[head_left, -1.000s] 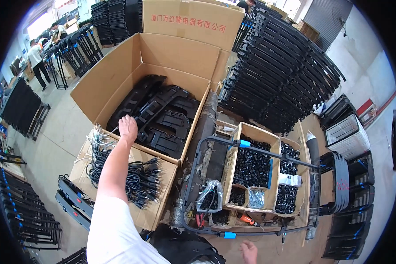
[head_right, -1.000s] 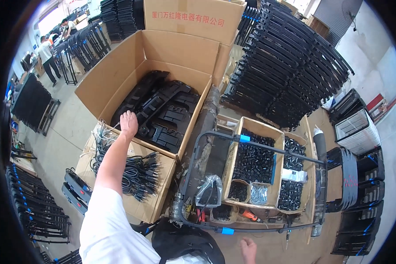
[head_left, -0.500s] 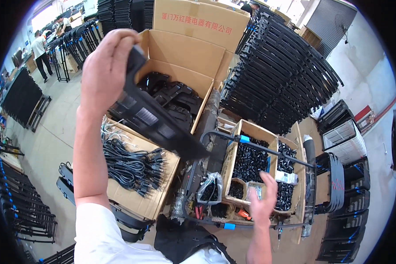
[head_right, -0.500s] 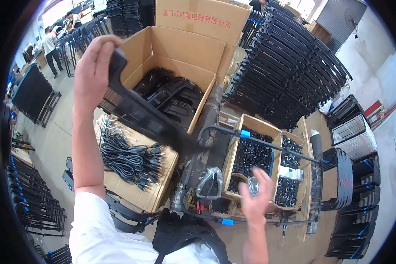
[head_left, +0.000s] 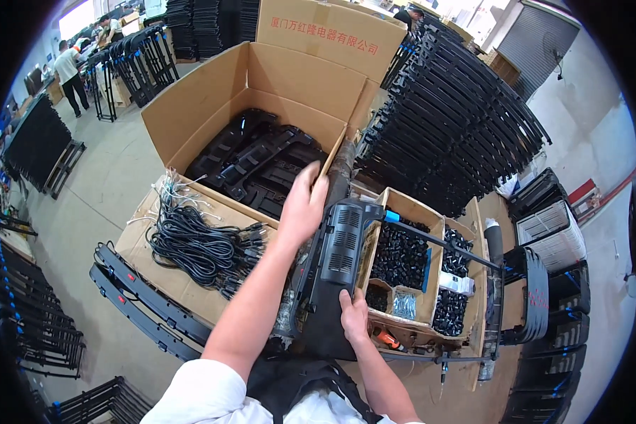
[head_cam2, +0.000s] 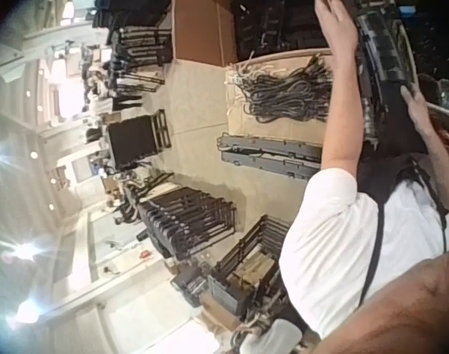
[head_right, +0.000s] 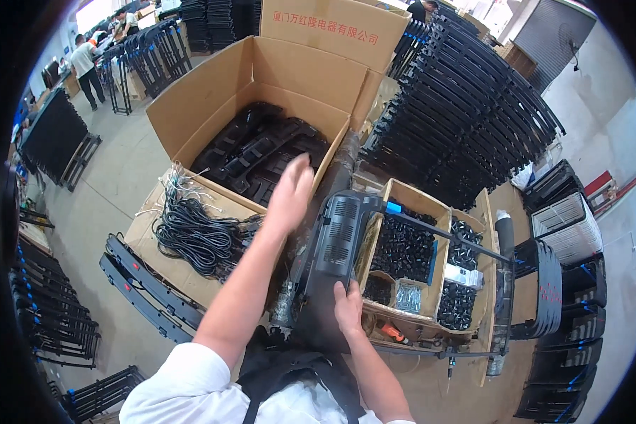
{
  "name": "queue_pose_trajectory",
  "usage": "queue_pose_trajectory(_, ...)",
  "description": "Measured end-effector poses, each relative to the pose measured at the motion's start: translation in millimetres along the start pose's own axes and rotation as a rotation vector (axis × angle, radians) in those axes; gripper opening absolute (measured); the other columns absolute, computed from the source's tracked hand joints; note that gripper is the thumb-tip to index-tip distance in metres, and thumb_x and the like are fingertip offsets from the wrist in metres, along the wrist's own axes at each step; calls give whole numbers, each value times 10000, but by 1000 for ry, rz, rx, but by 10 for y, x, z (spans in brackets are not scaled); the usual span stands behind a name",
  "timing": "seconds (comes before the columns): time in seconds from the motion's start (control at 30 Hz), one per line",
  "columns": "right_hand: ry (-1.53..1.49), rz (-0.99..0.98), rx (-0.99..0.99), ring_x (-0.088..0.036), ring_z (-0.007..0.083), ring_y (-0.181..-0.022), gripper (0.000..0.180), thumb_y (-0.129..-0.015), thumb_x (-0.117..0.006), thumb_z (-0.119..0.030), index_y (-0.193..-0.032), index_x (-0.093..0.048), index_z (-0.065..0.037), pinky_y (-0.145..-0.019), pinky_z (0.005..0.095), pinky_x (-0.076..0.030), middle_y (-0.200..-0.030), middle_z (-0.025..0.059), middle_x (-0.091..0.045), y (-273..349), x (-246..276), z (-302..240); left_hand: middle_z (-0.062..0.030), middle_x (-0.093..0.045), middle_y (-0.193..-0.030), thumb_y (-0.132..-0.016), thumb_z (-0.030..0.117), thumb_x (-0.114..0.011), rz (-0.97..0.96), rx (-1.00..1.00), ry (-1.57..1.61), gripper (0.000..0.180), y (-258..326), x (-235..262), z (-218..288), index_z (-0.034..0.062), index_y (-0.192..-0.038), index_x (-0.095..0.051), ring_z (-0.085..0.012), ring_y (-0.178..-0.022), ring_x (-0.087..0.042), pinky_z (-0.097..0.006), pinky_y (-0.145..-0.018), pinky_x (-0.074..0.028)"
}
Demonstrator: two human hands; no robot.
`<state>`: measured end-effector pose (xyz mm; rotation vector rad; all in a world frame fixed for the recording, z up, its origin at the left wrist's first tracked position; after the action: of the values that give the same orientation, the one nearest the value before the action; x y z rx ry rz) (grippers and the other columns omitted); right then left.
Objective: The recorder assembles plastic and metal components using a power screwdriver in a manufacturing environment.
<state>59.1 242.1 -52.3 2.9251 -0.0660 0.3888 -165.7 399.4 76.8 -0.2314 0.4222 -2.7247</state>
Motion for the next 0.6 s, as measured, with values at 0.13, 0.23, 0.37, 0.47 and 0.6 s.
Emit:
queue_pose_trajectory(0.13, -153, -35, -30, -607, 212, -1071, 354, -1067, -581, -246, -1303, -596, 18, -960, 359, -482, -1160, 114, -688, -189, -154, 261, -308, -580, -1425, -1073, 267, -552, -86, 185, -132, 523, 1162, 23, -738, -79, -1461, -502, -422, -1348, -556, -444, -1161, -416)
queue_pose_trajectory(0.23, -106, -11, -76, -615, 217, -1070, 371, -1075, -577, -280, -1290, -599, 21, -966, 373, -487, -1170, 125, -688, -364, -256, 546, -314, -570, -1433, -1056, 272, -575, -75, 231, -411, 562, 2016, 128, -1066, -74, -1487, -471, -447, -1339, -547, -471, -1165, -406)
queue_pose_trajectory(0.37, -304, -104, -90, -636, 208, -1056, 360, -1071, -592, -268, -1292, -599, 16, -951, 366, -497, -1177, 125, -699, -406, -267, 579, -307, -513, -1513, -1062, 248, -564, -196, 371, -359, 575, 2736, 174, -1088, -70, -1524, -439, -432, -1442, -471, -454, -1218, -355)
queue_pose_trajectory(0.47, -248, -181, -124, -623, 210, -1107, 394, -1065, -602, -266, -1325, -598, 29, -987, 355, -492, -1215, 132, -688, -355, -217, 489, -297, -496, -1537, -1083, 212, -519, -203, 254, -410, 540, 2871, 181, -1113, -72, -1533, -430, -416, -1461, -459, -438, -1231, -343)
queue_pose_trajectory(0.6, -104, -259, -139, -675, 203, -995, 403, -1054, -615, -248, -1349, -594, 27, -920, 345, -525, -1125, 124, -727, -413, -108, 451, -279, -474, -1569, -1115, 215, -456, -272, 294, -444, 521, 2848, 249, -1075, -63, -1554, -412, -385, -1482, -446, -419, -1241, -330)
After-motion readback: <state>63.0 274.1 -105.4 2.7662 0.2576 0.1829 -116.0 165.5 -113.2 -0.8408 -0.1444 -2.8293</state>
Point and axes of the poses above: each hand's wrist, its own y-axis away from the middle knuckle, its own x-axis out of the back of the hand, z = x × y, the point moved 1 cm from there along -y, towards the middle knuckle
